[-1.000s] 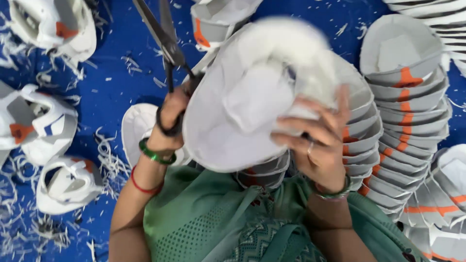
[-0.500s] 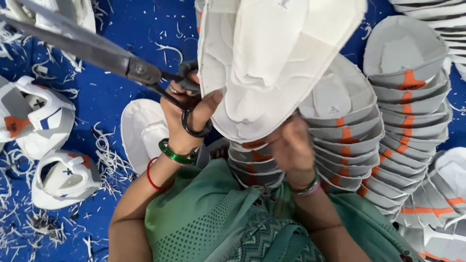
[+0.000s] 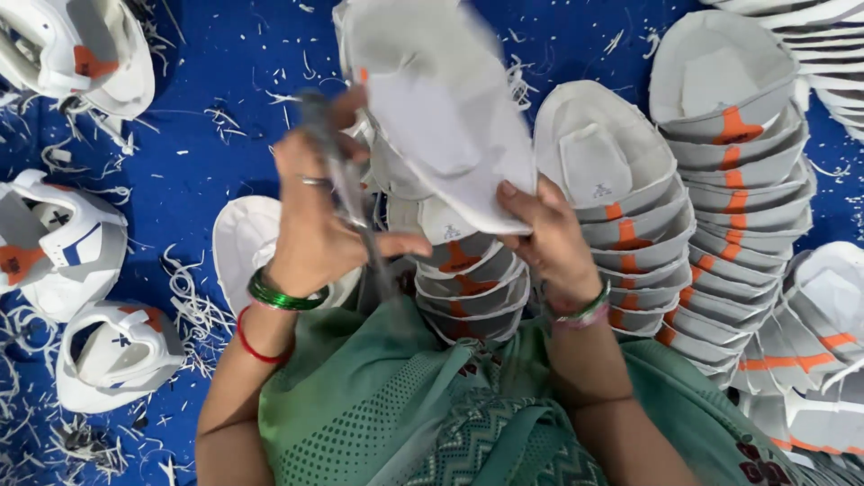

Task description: The person trims excess material and threads from stacked shoe uppers using scissors.

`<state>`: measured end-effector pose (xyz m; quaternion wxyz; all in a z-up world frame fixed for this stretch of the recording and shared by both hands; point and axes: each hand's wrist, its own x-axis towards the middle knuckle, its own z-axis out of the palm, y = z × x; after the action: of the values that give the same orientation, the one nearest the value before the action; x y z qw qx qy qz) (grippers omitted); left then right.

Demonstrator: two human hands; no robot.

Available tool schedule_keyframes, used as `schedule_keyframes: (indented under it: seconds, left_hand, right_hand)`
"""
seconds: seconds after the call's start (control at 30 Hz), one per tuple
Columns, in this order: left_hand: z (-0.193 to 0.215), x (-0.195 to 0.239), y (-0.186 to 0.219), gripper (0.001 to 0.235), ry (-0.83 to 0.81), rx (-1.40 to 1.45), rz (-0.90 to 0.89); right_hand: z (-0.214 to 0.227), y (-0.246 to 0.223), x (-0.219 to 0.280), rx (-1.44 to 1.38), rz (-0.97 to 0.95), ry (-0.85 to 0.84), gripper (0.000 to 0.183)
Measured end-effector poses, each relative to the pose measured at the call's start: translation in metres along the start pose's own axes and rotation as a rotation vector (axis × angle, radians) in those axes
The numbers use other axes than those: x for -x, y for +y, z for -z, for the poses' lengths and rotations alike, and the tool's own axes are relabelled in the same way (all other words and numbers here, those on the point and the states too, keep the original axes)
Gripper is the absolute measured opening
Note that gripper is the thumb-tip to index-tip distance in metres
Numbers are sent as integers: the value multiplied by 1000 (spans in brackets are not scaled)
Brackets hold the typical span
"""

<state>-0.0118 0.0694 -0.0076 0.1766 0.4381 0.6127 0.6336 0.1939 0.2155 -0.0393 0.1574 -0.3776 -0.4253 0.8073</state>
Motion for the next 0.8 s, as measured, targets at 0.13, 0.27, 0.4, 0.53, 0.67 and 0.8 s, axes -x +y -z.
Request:
schedule_keyframes:
  seconds: [0.13, 0.27, 0.4, 0.53, 0.67, 0.8]
  left_hand:
    - [4, -12, -16, 87, -173, -582, -416]
    - [10, -9, -51, 63, -235, -488, -164]
    - [9, -8, -42, 44, -278, 148, 88]
    - [-1, 0, -34, 45, -185, 318, 212]
    - [-9, 11, -36, 41, -174, 371, 342]
    - [-15, 15, -34, 41, -125, 440, 321]
  right_hand:
    - [66, 42, -31, 439, 298, -340, 31]
    - [50, 15, -38, 491, 362, -54, 57]
    - [4, -28, -15, 404, 780, -193, 63]
    - [-12, -20, 1, 367, 776, -237, 63]
    - [-7, 1, -17, 534, 824, 103, 33]
    - [0, 5, -29, 605, 855, 183, 11]
